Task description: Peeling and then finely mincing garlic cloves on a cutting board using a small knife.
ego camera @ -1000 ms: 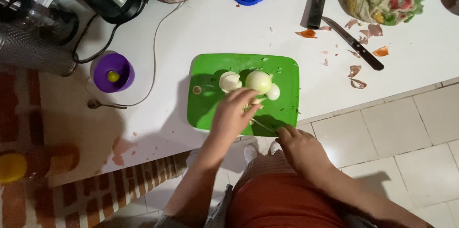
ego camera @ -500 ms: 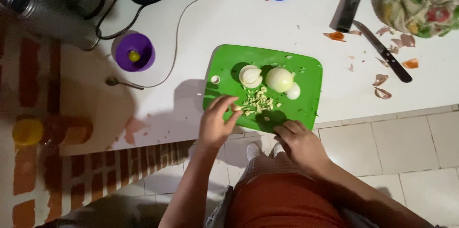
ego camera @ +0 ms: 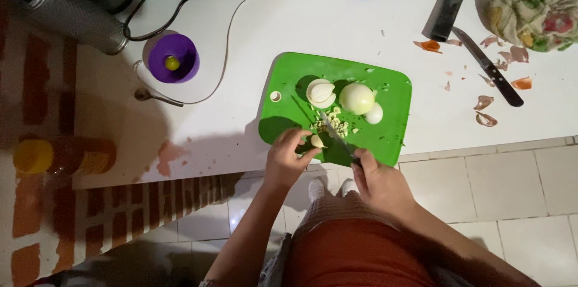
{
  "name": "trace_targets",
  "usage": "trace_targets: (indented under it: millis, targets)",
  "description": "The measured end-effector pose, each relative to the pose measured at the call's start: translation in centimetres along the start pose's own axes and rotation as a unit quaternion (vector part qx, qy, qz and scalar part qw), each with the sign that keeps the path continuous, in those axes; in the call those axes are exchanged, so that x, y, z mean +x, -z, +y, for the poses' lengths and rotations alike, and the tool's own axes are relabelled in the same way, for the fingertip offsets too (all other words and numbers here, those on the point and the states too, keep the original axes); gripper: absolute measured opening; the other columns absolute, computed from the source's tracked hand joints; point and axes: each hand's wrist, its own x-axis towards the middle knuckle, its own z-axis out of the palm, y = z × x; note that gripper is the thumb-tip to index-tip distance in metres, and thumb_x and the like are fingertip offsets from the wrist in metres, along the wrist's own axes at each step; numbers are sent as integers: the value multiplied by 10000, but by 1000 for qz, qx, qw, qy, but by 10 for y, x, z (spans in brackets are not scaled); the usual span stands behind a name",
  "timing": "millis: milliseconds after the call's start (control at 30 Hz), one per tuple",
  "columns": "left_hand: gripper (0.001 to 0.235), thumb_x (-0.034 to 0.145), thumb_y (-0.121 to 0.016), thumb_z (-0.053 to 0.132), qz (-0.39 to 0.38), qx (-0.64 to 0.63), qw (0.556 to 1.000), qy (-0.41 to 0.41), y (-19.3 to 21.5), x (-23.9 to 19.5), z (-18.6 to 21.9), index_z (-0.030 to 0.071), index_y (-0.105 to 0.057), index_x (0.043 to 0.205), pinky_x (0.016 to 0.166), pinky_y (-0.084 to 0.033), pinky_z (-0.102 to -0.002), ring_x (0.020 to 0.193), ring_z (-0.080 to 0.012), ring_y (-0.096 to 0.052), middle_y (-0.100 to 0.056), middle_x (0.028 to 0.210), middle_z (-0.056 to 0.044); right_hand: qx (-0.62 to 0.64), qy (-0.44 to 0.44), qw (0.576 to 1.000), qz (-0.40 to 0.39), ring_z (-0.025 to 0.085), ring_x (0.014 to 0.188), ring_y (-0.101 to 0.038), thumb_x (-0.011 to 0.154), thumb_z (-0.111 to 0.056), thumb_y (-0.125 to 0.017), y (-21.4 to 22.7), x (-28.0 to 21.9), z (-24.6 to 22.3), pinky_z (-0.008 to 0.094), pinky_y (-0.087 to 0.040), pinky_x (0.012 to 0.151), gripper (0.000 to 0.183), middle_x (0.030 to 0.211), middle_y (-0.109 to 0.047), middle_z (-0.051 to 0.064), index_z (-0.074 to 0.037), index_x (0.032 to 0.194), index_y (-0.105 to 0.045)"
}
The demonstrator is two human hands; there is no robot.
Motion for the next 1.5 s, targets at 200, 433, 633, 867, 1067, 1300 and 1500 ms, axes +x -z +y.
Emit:
trace_targets:
  millis: [200,433,633,867,1067,1300,1500]
  targets:
    - [170,891,-791,204,43,-25,997,-58,-8,0,5,92,-741,1009,738,-589,-343,878,-199,-740,-774,987,-51,-64,-43,993,-95,333,507,-698,988,-250,-548,-4,1,-15,442,-574,450,293,683,-702,161,6,1131,-545]
    - [154,899,-799,243,45,13,996,-82,-23,0,-11,112,-728,938,732,-589,-328,841,-170,-730,-769,945,-34,-134,-31,983,-126,342,578,-720,949,-168,-541,-11,1,-15,448,-591,491,186,712,-714,175,8,1009,-547]
    - [163,852,-811,221,36,29,997,-69,-25,-1,-13,92,-713,877,668,-568,-345,774,-194,-691,-711,881,-38,-200,-26,960,-194,270,577,-739,915,-53,-519,-18,12,-19,398,-601,476,132,712,-717,139,18,1020,-557]
    - [156,816,-825,185,56,17,996,-72,-19,0,-3,88,-725,886,679,-556,-364,797,-216,-681,-699,880,-49,-226,14,965,-129,263,578,-725,887,-50,-582,-25,17,-16,392,-587,482,73,696,-716,135,-13,945,-607]
    - [173,824,-815,185,30,-2,999,-46,-17,0,-2,76,-702,896,685,-563,-354,786,-206,-694,-709,902,-52,-182,-6,973,-139,309,569,-732,875,-69,-534,-6,1,-21,415,-595,463,234,728,-715,190,65,1064,-569]
    - [173,855,-799,210,-35,49,998,-29,-34,4,-24,84,-689,899,712,-573,-341,778,-194,-695,-714,883,-41,-238,-36,947,-214,244,554,-732,938,-72,-487,-8,1,-23,375,-591,458,278,736,-723,152,63,1179,-517]
    - [191,812,-818,192,-13,32,999,-39,-17,5,-4,71,-700,901,691,-545,-390,810,-251,-689,-706,897,-74,-257,23,953,-159,223,542,-724,867,-22,-570,-19,5,-14,350,-575,420,158,700,-716,131,26,1017,-585]
